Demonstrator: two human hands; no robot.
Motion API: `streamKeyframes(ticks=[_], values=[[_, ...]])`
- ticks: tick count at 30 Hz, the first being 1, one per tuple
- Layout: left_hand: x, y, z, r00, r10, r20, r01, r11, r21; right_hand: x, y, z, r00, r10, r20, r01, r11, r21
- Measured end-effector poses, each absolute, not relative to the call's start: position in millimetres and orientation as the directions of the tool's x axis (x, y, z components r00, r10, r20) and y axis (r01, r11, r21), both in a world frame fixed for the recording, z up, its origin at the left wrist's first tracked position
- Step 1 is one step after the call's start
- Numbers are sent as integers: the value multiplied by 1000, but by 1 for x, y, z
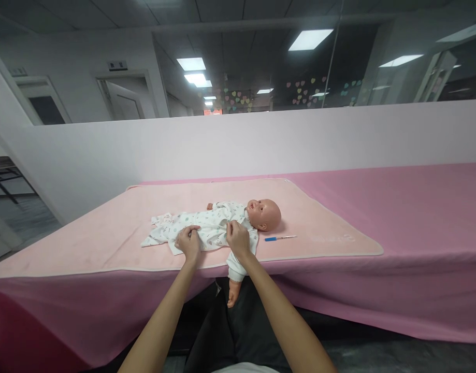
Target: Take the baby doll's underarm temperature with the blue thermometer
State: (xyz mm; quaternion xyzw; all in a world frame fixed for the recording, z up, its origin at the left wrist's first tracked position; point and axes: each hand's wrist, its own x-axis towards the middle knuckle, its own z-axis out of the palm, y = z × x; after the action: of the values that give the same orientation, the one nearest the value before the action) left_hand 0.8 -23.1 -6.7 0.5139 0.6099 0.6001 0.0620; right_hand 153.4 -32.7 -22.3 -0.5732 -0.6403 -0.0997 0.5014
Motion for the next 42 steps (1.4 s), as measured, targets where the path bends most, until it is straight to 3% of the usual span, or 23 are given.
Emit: streamKeyframes(ticks=[5, 8, 11, 17, 27, 35, 42], values=[[1, -23, -6, -466, 703, 536, 555, -239, 797, 151, -43, -14, 241, 556, 795, 840, 290, -458], [3, -25, -5, -447, 703, 553, 589, -234, 774, 143, -45, -9, 9, 578, 816, 901, 349, -257], [7, -28, -3, -363, 703, 611, 666, -263, 698, 132, -42, -8, -221, 657, 721, 908, 409, -95], [13, -32, -2, -92, 710, 698, 771, -392, 501, 125, -35, -11, -68, 705, 706, 910, 333, -245], [10, -36, 1, -109, 715, 690, 739, -406, 537, 134, -30, -17, -41, 700, 713, 781, 468, -414], [15, -43, 4, 108, 678, 727, 763, -525, 376, 134, -34, -17, -81, 596, 799, 766, 550, -333], [12, -38, 0, 94, 682, 725, 737, -537, 410, 133, -34, -16, -62, 589, 806, 777, 535, -332]])
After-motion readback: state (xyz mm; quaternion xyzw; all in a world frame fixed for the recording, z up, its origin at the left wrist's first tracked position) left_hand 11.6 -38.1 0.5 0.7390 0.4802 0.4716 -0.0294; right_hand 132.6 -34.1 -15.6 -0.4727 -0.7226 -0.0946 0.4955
